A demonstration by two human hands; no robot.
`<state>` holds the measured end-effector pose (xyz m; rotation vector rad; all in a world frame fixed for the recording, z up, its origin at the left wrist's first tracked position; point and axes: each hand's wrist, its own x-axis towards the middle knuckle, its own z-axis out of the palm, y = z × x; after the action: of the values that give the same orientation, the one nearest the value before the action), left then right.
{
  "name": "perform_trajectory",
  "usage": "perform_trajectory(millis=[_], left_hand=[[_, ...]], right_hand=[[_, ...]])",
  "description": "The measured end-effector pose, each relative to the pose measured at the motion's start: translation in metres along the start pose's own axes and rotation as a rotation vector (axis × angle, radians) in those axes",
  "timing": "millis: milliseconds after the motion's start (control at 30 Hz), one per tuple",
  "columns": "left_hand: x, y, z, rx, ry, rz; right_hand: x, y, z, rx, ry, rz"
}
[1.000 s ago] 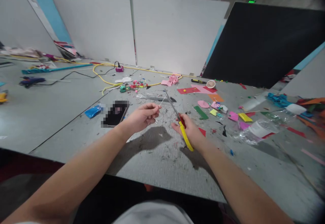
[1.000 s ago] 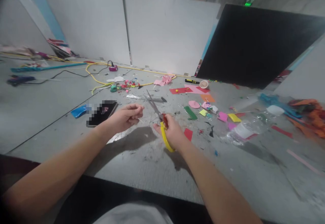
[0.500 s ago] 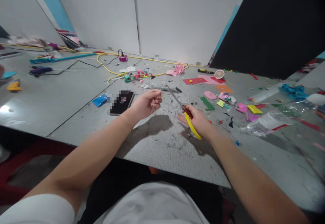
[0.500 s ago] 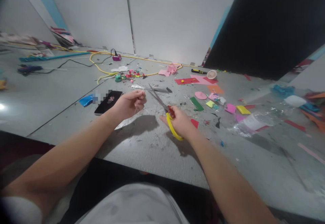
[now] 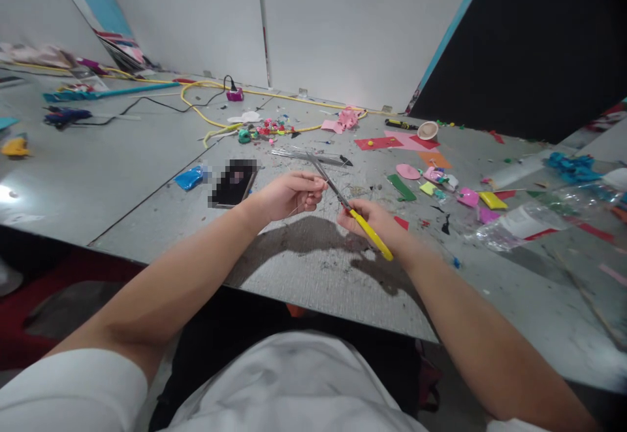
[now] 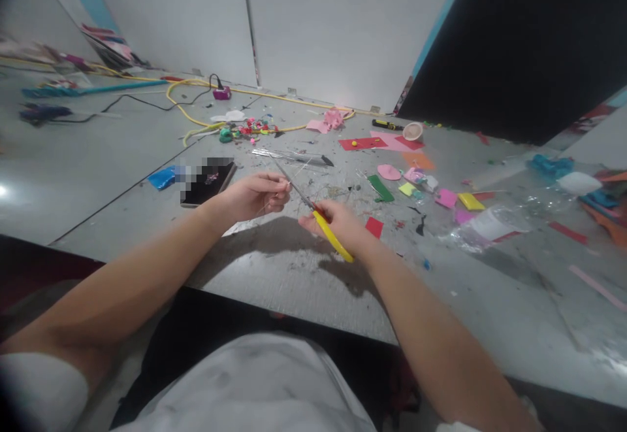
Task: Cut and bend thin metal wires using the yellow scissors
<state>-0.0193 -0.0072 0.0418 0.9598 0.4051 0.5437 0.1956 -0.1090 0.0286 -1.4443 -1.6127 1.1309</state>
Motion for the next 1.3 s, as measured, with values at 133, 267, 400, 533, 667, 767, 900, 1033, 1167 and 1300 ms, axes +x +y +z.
perform_trajectory(millis=[133,267,400,533,667,767,900,1033,1167,1300], left_hand=[[-0.001,0.001,0.003,-0.030,-0.026,-0.036],[-0.003,0.002,0.006,-0.063,-0.036,-0.052],[-0.004,0.003,0.009,-0.080,-0.031,-0.063],[-0.004,0.003,0.008,-0.087,-0.043,-0.053],[-0.003,0.002,0.005,-0.077,-0.068,-0.049],[-0.003,0.000,0.003,-0.047,-0.055,-0.030],[-0.003,0.000,0.000,0.026,0.006,0.003],[-0.003,0.001,0.000,0.069,0.025,0.020],[-0.004,0.003,0.002,0.097,0.019,0.033],[-0.004,0.005,0.002,0.102,0.072,0.051]], right_hand=[[-0.004,-0.013,-0.002,-0.002,-0.052,0.031],[0.000,0.002,-0.002,-0.009,-0.060,0.024],[0.002,0.014,-0.001,0.024,-0.065,0.043],[-0.001,0.008,0.001,-0.012,-0.033,0.051],[-0.001,0.003,0.002,-0.163,0.083,-0.037],[0.001,0.007,0.001,-0.331,0.176,-0.103],[0.004,0.012,-0.001,-0.516,0.239,-0.158],[0.005,0.013,-0.001,-0.676,0.280,-0.170],[0.006,0.013,0.003,-0.802,0.353,-0.155],[0.008,0.013,0.009,-0.797,0.368,-0.152]])
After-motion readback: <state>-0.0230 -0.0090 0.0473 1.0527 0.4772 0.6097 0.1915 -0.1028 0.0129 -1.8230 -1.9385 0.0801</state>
